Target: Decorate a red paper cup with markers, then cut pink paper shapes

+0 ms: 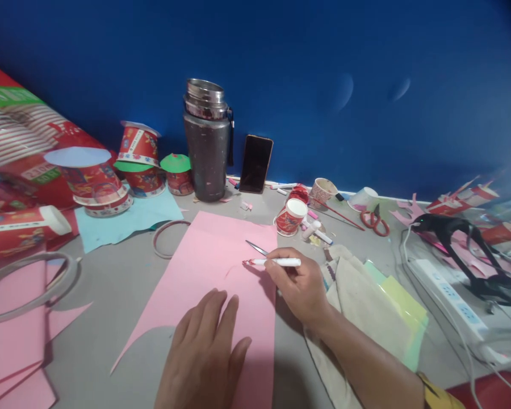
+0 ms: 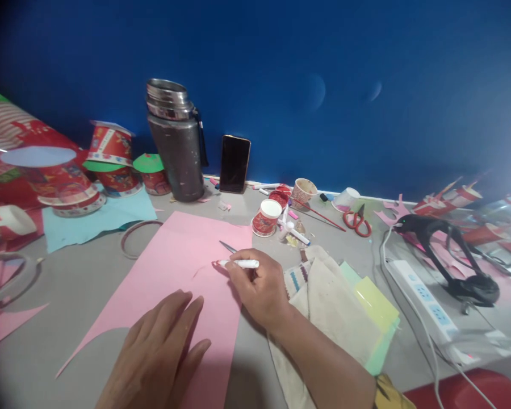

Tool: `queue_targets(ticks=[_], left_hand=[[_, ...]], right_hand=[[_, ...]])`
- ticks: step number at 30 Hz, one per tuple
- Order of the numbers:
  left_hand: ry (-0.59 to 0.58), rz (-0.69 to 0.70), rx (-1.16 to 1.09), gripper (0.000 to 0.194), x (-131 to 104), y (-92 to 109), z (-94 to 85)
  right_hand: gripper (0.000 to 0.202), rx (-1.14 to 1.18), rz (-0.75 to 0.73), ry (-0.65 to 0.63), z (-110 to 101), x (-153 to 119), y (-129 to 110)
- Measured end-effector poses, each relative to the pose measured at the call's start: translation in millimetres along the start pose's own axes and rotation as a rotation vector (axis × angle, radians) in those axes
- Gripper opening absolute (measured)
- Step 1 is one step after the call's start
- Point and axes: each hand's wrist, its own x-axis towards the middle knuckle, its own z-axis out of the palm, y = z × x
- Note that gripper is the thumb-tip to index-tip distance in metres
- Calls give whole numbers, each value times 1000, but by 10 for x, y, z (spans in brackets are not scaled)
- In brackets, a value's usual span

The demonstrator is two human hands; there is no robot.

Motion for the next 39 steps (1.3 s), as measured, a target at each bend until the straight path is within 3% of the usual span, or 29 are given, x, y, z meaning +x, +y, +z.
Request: queue_targets(ticks=[7,12,17,30,39], left_hand=[[-21,14,-24,45,-79,-54,30],[3,45,-57,51,-144,-117,79],[-28,-12,-110,52,-136,-88,56],[12,-34,-39,34,75,70,-91],[-10,-54,-35,33,95,99,-106]], right_hand=[[15,-34,-7,-33,30,-1,2],[15,-43,14,36,8,27,4],[15,-42,34,71,-31,47,-33],[13,41,-101,-125,54,-54,-115],[15,31,-145,-137,118,-41,-126]])
